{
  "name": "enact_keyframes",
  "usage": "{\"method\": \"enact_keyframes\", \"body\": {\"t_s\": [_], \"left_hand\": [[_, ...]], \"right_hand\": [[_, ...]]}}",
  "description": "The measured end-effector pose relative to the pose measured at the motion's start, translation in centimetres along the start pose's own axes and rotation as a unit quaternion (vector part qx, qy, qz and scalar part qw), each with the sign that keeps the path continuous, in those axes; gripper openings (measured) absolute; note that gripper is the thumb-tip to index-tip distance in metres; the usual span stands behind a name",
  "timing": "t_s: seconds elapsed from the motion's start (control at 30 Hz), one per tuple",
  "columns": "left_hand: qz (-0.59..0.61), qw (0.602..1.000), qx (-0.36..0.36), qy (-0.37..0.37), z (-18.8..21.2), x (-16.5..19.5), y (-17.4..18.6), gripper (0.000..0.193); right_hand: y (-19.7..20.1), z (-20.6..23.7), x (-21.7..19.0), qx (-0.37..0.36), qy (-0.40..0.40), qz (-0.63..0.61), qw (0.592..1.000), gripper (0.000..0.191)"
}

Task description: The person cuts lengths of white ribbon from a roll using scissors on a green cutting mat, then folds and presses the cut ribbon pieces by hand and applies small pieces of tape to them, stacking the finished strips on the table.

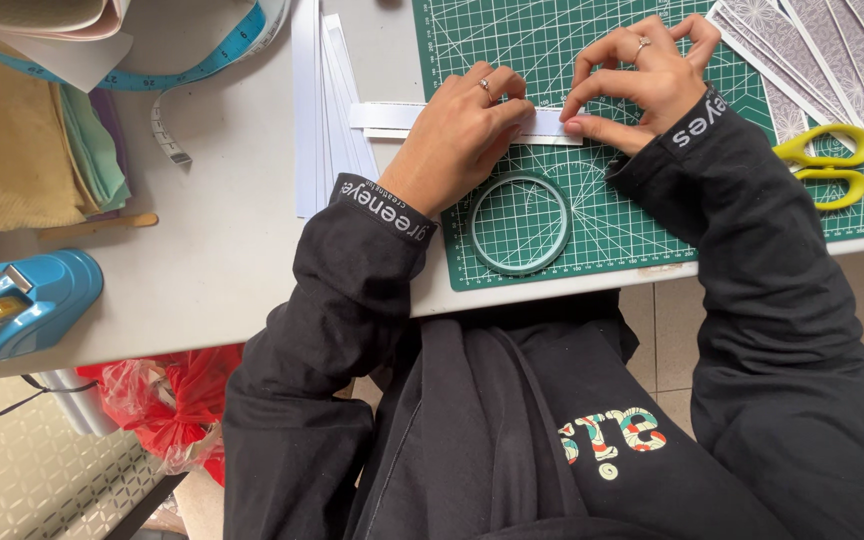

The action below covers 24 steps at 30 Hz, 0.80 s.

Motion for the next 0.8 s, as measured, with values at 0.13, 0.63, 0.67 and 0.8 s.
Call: {"method": "enact_keyframes", "body": {"t_s": [0.13,0.63,0.67,0.8], "left_hand": [[-0.021,1.000,0.004,-0.010,0.0,0.0,-0.1,0.030],[-0.010,0.997,-0.022,-0.074,-0.3,1.8,0.8,0.021],[0.016,0.997,-0.036,-0.062,-0.3,1.8,0.8,0.022],[0.017,0.995,-0.084,-0.047,-0.2,2.1,0.5,0.013]], "right_hand": [[0.2,0.3,0.5,0.010,0.008,0.012,1.000,0.010],[1.8,-3.2,-0.2,-0.107,0.059,0.162,0.979,0.012],[1.7,-3.5,-0.1,-0.113,0.063,0.162,0.978,0.012],[1.6,-3.7,0.0,-0.124,0.062,0.154,0.978,0.014]]}}
Point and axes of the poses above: each hand's wrist, its own z-axis away from the middle knuckle, its own y-axis out of the back of the hand, x = y × z, the point moved 1 cm from there along -z, towards the middle knuckle, and after that the axes turned 4 degrees about x, right-handed, at the moved point
